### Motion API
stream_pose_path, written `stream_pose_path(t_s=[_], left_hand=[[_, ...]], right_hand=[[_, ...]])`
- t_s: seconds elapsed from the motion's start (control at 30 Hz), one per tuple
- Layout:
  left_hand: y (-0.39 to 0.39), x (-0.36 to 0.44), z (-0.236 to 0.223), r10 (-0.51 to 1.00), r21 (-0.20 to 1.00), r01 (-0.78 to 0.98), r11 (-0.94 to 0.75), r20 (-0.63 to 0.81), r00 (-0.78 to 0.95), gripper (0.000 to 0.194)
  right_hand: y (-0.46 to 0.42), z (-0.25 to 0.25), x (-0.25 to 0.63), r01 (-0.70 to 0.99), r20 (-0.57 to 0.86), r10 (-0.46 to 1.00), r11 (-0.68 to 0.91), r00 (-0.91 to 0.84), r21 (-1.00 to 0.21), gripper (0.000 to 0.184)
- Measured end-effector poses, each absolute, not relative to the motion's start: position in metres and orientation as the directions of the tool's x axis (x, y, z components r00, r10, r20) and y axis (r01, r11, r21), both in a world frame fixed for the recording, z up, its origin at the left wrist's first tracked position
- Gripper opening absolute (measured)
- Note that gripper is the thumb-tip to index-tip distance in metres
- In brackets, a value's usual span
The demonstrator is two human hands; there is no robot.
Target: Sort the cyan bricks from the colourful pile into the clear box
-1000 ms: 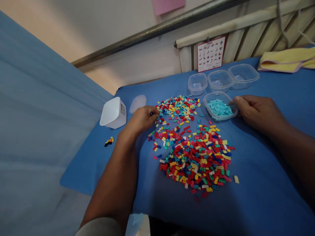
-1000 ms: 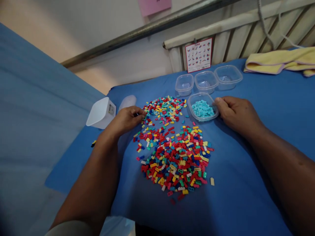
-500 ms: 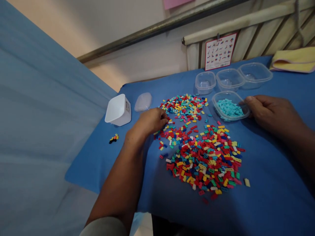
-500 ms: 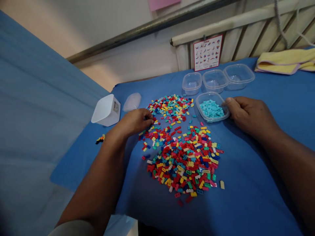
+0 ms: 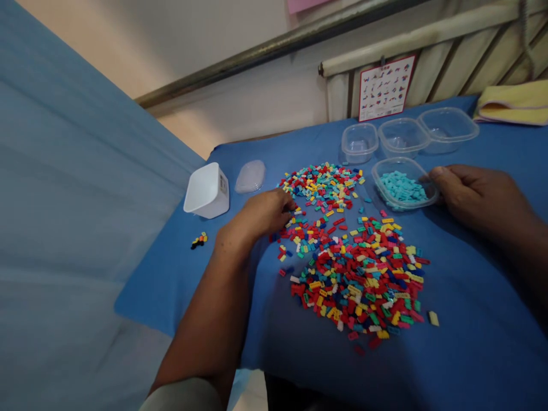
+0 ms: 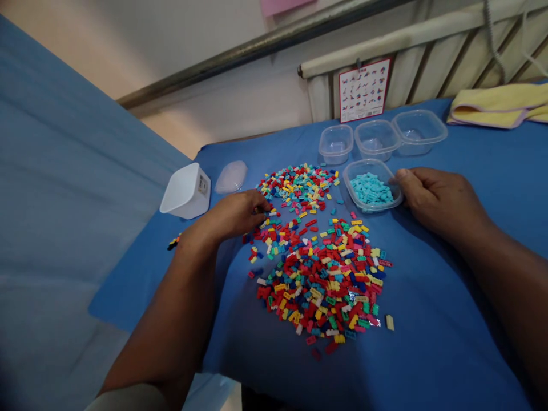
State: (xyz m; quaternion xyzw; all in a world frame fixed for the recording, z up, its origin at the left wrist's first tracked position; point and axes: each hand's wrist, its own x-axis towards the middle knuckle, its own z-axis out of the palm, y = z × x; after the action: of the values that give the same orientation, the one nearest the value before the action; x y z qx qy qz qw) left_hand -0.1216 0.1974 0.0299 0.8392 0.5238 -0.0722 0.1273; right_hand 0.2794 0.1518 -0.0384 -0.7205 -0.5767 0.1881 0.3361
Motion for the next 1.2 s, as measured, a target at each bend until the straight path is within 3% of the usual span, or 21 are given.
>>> stream_pose_path(t_s=[0.23, 0.43, 0.7, 0.87, 0.97, 1.2], left_hand=[[0.198, -0.125, 0.031, 0.869, 0.086, 0.907, -0.412, -0.261, 0.42, 0.016], [0.202, -0.138, 0.042, 0.956, 0.173, 0.944, -0.28, -0.042, 0.292, 0.02], [0.205, -0.137, 0.029, 0.942, 0.216, 0.928, -0.304, -0.08, 0.327, 0.013], [0.209, -0.13, 0.019, 0.913, 0.067, 0.92, -0.387, -0.113, 0.393, 0.017], [0.21, -0.129, 0.018, 0.914, 0.037, 0.926, -0.377, -0.15, 0.378, 0.017], [0.21, -0.134, 0.022, 0.897, 0.117, 0.914, -0.389, -0.178, 0.404, 0.009]], right_hand=[[0.152, -0.04, 0.282, 0.71, 0.114, 0.961, -0.105, 0.253, -0.697, 0.044], [0.152, -0.04, 0.282, 0.728, 0.119, 0.965, -0.091, 0.232, -0.68, 0.044], [0.152, -0.039, 0.281, 0.711, 0.091, 0.961, -0.127, 0.261, -0.692, 0.043], [0.152, -0.041, 0.282, 0.715, 0.106, 0.961, -0.114, 0.256, -0.69, 0.044], [0.152, -0.041, 0.283, 0.718, 0.103, 0.962, -0.114, 0.251, -0.686, 0.045], [0.151, -0.038, 0.281, 0.725, 0.114, 0.963, -0.102, 0.242, -0.681, 0.046]])
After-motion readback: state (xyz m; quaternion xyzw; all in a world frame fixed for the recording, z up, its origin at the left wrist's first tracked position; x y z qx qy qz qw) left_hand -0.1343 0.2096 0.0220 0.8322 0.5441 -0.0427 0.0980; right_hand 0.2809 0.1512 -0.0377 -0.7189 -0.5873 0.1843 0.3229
